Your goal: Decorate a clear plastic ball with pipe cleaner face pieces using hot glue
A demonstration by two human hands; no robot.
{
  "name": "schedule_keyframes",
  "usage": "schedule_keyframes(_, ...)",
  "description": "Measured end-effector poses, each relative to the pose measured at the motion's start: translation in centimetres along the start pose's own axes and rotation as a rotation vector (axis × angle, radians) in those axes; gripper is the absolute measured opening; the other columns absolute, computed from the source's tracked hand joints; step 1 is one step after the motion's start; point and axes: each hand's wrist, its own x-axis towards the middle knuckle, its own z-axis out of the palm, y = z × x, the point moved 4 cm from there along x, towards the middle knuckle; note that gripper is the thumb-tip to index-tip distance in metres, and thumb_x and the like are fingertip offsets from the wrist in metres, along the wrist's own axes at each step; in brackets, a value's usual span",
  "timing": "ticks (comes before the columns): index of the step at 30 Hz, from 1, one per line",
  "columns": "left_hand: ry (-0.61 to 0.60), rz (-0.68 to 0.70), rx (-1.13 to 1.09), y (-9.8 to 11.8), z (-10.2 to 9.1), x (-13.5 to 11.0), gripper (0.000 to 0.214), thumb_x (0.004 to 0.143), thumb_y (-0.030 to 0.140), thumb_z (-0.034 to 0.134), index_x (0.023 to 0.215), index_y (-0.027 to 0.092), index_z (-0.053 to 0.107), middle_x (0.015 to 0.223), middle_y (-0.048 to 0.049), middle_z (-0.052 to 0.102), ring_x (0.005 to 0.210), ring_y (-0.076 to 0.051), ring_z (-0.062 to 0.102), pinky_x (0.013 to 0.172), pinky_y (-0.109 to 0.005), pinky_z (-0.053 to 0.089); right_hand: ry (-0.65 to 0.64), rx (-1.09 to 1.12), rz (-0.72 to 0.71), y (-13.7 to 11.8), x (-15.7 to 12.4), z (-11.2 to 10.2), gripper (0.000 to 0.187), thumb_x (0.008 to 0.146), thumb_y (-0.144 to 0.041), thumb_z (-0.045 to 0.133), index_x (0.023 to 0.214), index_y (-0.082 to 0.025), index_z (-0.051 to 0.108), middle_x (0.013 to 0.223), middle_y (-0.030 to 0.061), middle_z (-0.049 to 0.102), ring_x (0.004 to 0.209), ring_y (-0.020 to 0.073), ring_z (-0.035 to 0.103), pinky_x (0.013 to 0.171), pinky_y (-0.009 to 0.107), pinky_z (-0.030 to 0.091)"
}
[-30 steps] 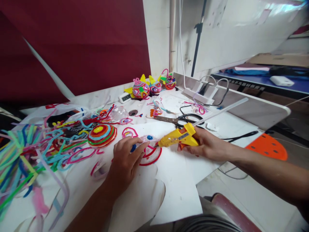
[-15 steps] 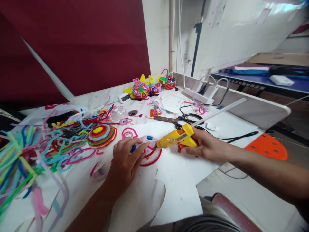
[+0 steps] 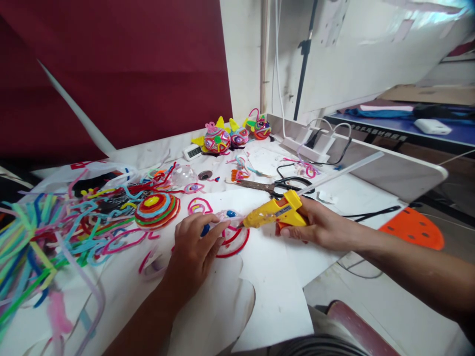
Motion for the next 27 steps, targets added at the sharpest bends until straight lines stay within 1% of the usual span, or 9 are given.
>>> schedule_keyframes(5, 0.007, 0.001, -0.01, 0.03, -0.09, 0.01, 0.034, 0.09, 0.01, 0.054, 0.123, 0.02, 0.056, 0.115, -0.0114, 0.055, 0.109, -0.028, 0.049, 0.093, -0.047, 0.038, -0.003, 0.026, 0.023, -0.47, 0.09, -0.03, 0.025, 0.083, -0.034, 0.067, 0.093, -0.02, 0.048, 0.075, -0.0034, 0.047, 0.058, 0.0092, 0.041, 0.048, 0.022, 0.035)
schedule_keyframes(10, -0.003, -0.012, -0.016, 0.07, -0.16, 0.06, 0.035, 0.09, 0.01, 0.053, 0.124, 0.02, 0.057, 0.115, -0.0115, 0.055, 0.11, -0.028, 0.049, 0.094, -0.047, 0.038, 0.003, 0.014, 0.021, 0.01, 0.37, -0.05, 0.024, 0.083, -0.032, 0.067, 0.092, -0.02, 0.049, 0.074, -0.0041, 0.046, 0.057, 0.0091, 0.04, 0.049, 0.022, 0.035)
schedule_keyframes(13, 0.001, -0.011, -0.022, 0.08, -0.21, 0.08, 0.036, 0.09, 0.01, 0.053, 0.124, 0.02, 0.057, 0.115, -0.0114, 0.055, 0.11, -0.028, 0.048, 0.094, -0.047, 0.038, 0.006, 0.009, 0.033, 0.22, 0.43, 0.01, 0.026, 0.083, -0.035, 0.067, 0.093, -0.02, 0.049, 0.075, -0.0039, 0.047, 0.058, 0.0095, 0.04, 0.05, 0.023, 0.036)
schedule_keyframes(18, 0.004, -0.026, -0.036, 0.01, -0.24, 0.01, 0.036, 0.09, 0.011, 0.052, 0.123, 0.023, 0.057, 0.115, -0.01, 0.055, 0.109, -0.027, 0.049, 0.095, -0.047, 0.038, -0.002, 0.005, 0.038, -0.24, 0.48, 0.32, 0.028, 0.082, -0.036, 0.067, 0.095, -0.019, 0.049, 0.077, -0.0031, 0.047, 0.06, 0.0096, 0.042, 0.051, 0.022, 0.037)
schedule_keyframes(22, -0.003, -0.026, -0.035, 0.02, -0.17, 0.01, 0.036, 0.091, 0.011, 0.052, 0.124, 0.023, 0.056, 0.115, -0.0101, 0.054, 0.109, -0.027, 0.049, 0.094, -0.047, 0.038, -0.007, 0.015, 0.05, -0.03, 0.49, 0.44, 0.027, 0.083, -0.034, 0.067, 0.097, -0.019, 0.049, 0.078, -0.003, 0.048, 0.06, 0.0095, 0.042, 0.051, 0.022, 0.037)
schedule_keyframes(27, 0.007, -0.022, -0.034, 0.01, -0.18, 0.09, 0.034, 0.09, 0.009, 0.053, 0.122, 0.021, 0.056, 0.114, -0.0107, 0.054, 0.109, -0.027, 0.049, 0.094, -0.047, 0.038, -0.021, 0.035, 0.029, 0.48, 0.58, 0.36, 0.024, 0.084, -0.03, 0.067, 0.096, -0.019, 0.05, 0.078, -0.0032, 0.048, 0.061, 0.0096, 0.042, 0.052, 0.022, 0.035)
